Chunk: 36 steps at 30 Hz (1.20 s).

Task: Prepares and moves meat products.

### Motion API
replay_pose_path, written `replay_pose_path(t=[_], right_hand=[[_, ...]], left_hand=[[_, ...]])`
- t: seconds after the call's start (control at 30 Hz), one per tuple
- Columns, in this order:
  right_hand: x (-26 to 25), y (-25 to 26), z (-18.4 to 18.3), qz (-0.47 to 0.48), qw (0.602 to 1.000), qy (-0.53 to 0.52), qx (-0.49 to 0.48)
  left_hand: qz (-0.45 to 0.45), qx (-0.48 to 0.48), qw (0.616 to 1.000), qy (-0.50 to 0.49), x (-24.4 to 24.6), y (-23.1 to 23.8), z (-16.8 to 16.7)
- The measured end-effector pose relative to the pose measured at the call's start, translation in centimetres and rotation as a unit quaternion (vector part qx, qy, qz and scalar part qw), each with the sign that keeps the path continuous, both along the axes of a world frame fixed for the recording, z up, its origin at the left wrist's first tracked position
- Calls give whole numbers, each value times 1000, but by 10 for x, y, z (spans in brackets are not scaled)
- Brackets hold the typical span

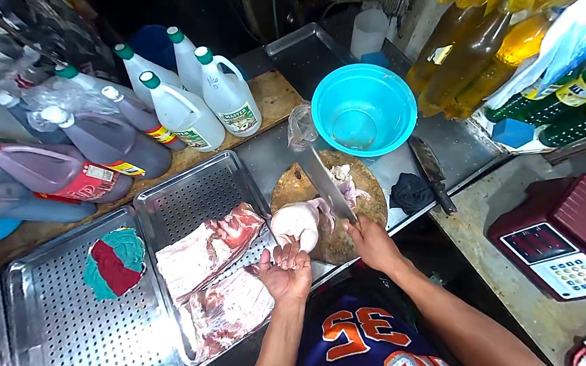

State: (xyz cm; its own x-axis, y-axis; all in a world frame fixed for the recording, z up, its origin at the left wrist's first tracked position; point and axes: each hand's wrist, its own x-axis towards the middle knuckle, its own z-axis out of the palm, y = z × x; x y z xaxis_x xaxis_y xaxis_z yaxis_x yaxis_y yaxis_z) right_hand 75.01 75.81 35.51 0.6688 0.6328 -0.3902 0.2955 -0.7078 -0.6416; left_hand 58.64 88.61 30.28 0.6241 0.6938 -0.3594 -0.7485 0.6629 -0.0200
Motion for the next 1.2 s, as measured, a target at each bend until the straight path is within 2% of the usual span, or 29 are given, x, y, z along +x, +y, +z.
replay_pose_path(t=[0.07, 0.1, 0.17, 0.2, 0.23, 0.27, 0.3, 0.37, 0.47, 0.53, 0.6, 0.63, 0.67, 0.7, 0.73, 0.77, 0.8, 0.83, 0.87, 0.9, 0.93, 0.97, 1.0, 1.03, 1.07, 1.13, 1.17, 1.2], right_hand=[[-3, 19, 39, -44, 987, -78, 134], [-4, 28, 53, -68, 968, -121, 209], [-11, 44, 59, -103, 931, -171, 306], [-20, 47, 44, -109, 932, -183, 292], [-33, 43, 17, -102, 954, -181, 218], [-46, 38, -14, -75, 982, -143, 94], [-56, 34, -44, -38, 995, -89, -37], [-62, 35, -77, 11, 983, -26, -183], [-63, 31, -78, 30, 977, 11, -209], [-52, 28, -75, 35, 980, 17, -196], [-44, 10, -72, 52, 981, 47, -180], [-35, -1, -68, 61, 981, 63, -171], [-24, -12, -62, 65, 981, 77, -165], [-12, -20, -57, 65, 982, 80, -161], [0, -27, -53, 62, 983, 70, -158], [8, -31, -49, 53, 986, 57, -150], [15, -33, -45, 36, 989, 47, -134], [20, -33, -41, 14, 993, 38, -110], [25, -35, -37, -9, 996, 27, -86], [30, -37, -34, -31, 997, 20, -63], [36, -40, -32, -46, 998, 18, -44], [43, -45, -32, -55, 998, 17, -27], [50, -53, -35, -60, 998, 14, -15], [56, -62, -39, -61, 998, 8, -9], [60, -74, -45, -62, 998, -1, -10], [64, -100, -63, -58, 998, -23, -23], [66, -113, -76, -53, 998, -31, -30], [66, -126, -90, -47, 998, -36, -36]], left_hand=[[-16, 5, 1000, -4, 2, 1, 1], [-23, 7, 1000, -6, 3, 2, 1], [-31, 5, 999, -3, 4, 3, 1], [-33, 3, 999, -4, 2, 4, 0], [-33, 2, 999, -9, 0, 4, -2], [-30, 2, 999, -15, -2, 4, -3], [-30, 5, 999, -22, -4, 4, -6], [-31, 18, 999, -23, -11, 5, -12], [-36, 43, 998, -25, -37, 0, -31], [-74, 98, 991, -49, -37, 13, -40], [-141, 210, 967, -19, -43, 34, -33], [-178, 302, 936, 30, -41, 47, -21], [-220, 401, 884, 94, -37, 60, -4], [-266, 508, 803, 161, -30, 71, 15], [-320, 620, 684, 213, -20, 79, 35], [-377, 714, 531, 255, -6, 83, 57], [-435, 771, 368, 285, 13, 79, 78], [-472, 796, 222, 309, 34, 67, 89], [-491, 798, 108, 332, 52, 49, 92], [-500, 789, 38, 354, 64, 29, 88], [-498, 784, 8, 369, 71, 10, 81], [-483, 789, 11, 378, 73, -7, 73], [-457, 799, 40, 388, 70, -22, 67], [-421, 807, 85, 405, 62, -34, 59], [-375, 806, 150, 433, 50, -45, 52], [-273, 751, 310, 515, 25, -59, 35], [-230, 705, 377, 554, 17, -63, 24], [-207, 659, 429, 582, 12, -68, 13]])
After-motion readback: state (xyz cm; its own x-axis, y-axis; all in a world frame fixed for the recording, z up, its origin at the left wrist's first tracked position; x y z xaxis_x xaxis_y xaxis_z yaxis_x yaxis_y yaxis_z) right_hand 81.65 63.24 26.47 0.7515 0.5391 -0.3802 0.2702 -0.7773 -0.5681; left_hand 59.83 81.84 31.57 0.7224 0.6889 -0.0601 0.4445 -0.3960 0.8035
